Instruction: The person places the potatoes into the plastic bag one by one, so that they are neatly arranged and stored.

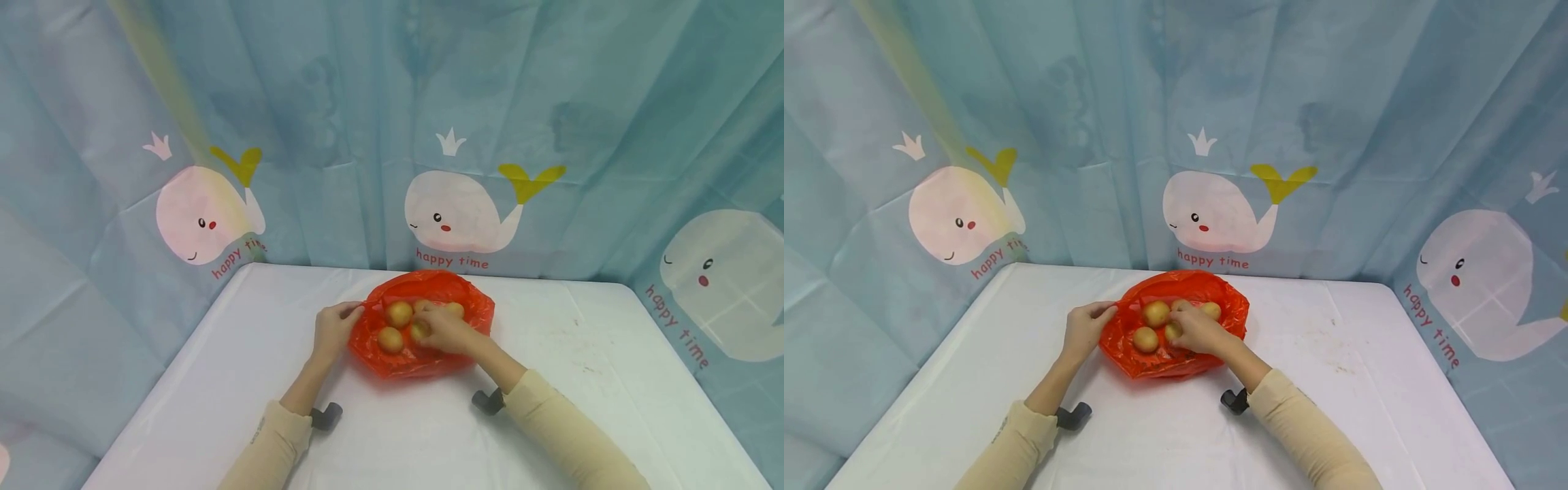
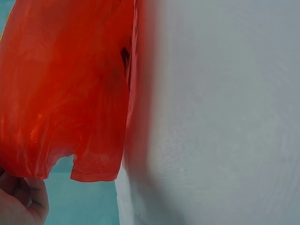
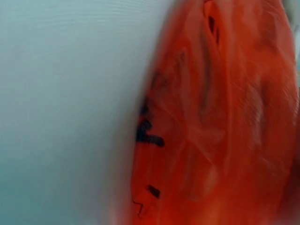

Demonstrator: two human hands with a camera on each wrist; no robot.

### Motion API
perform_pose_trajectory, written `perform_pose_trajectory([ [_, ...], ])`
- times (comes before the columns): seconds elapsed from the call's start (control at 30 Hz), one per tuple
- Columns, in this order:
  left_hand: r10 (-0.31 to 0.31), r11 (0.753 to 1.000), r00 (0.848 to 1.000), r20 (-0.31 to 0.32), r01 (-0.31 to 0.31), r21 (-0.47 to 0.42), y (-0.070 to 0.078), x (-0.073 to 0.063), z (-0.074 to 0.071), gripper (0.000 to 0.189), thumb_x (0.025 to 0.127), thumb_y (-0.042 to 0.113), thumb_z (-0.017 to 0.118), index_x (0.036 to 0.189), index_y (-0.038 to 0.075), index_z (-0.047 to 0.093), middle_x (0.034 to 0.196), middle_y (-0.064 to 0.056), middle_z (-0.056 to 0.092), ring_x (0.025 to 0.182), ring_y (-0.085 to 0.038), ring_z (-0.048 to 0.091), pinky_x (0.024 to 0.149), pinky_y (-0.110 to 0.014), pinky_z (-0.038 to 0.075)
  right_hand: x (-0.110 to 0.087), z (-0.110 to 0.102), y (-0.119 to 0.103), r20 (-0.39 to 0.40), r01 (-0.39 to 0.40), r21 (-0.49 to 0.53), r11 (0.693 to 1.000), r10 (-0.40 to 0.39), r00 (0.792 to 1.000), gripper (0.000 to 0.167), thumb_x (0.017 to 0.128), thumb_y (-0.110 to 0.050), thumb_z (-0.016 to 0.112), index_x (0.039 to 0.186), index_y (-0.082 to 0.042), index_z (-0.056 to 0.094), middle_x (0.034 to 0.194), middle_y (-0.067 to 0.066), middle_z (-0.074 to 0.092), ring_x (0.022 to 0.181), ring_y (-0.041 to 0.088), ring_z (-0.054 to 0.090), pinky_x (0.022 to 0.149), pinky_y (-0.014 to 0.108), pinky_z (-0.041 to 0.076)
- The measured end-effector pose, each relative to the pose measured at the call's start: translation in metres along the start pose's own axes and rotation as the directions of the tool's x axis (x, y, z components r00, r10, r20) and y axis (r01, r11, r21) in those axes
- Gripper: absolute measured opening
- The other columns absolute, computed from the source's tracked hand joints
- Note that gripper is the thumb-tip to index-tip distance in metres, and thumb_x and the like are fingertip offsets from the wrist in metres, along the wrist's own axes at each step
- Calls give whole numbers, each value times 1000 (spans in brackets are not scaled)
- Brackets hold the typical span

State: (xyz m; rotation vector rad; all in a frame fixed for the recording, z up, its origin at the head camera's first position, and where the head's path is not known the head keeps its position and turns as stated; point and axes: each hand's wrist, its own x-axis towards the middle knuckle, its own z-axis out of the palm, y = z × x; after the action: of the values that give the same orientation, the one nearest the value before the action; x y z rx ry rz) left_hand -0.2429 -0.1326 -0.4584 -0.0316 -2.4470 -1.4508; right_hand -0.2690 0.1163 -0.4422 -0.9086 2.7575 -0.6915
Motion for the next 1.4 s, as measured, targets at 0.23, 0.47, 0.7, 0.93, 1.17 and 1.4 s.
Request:
perform_pose_trajectory([
  [0.23,-22,1000,1000,16,22,1,-2,0,0,25,94,23,64,109,5,74,106,-11,75,104,-27,68,93,-42,56,1,9,0,-19,37,-44,998,-38,999,37,83,-15,74,118,-8,67,124,9,50,91,16,55,82,30,55],
  [0.47,-22,1000,1000,20,22,9,-2,1,-1,26,95,24,64,110,6,73,107,-11,75,104,-26,69,93,-41,56,2,11,-1,5,22,-43,999,-21,1000,28,84,-18,73,110,-14,67,102,0,52,82,13,54,73,24,51],
  [0.7,-11,1000,1000,16,11,19,0,-1,-1,24,94,21,65,110,5,73,106,-12,75,104,-28,68,93,-43,56,3,14,-1,-20,60,-90,994,-62,998,23,83,-18,73,105,-15,67,113,4,52,81,13,53,71,23,49],
  [0.93,-29,1000,999,19,29,0,-1,0,-2,25,94,24,64,110,7,73,107,-11,75,105,-26,68,93,-41,56,4,15,-1,-41,76,-129,989,-82,996,21,84,-19,72,104,-17,66,110,1,47,80,12,53,70,21,49],
  [1.17,-16,1000,1000,19,16,7,-3,1,-1,26,94,24,64,111,6,73,107,-11,75,105,-26,68,93,-42,56,4,15,-1,-44,69,-110,992,-74,996,33,85,-19,72,116,-12,66,114,4,50,89,15,54,79,26,53],
  [1.4,-29,1000,999,21,29,2,-5,0,0,24,94,24,65,109,7,74,106,-10,75,104,-25,68,93,-41,56,-2,9,2,-60,19,12,1000,-18,998,47,89,-32,70,131,-14,59,138,8,51,120,25,54,99,45,53],
])
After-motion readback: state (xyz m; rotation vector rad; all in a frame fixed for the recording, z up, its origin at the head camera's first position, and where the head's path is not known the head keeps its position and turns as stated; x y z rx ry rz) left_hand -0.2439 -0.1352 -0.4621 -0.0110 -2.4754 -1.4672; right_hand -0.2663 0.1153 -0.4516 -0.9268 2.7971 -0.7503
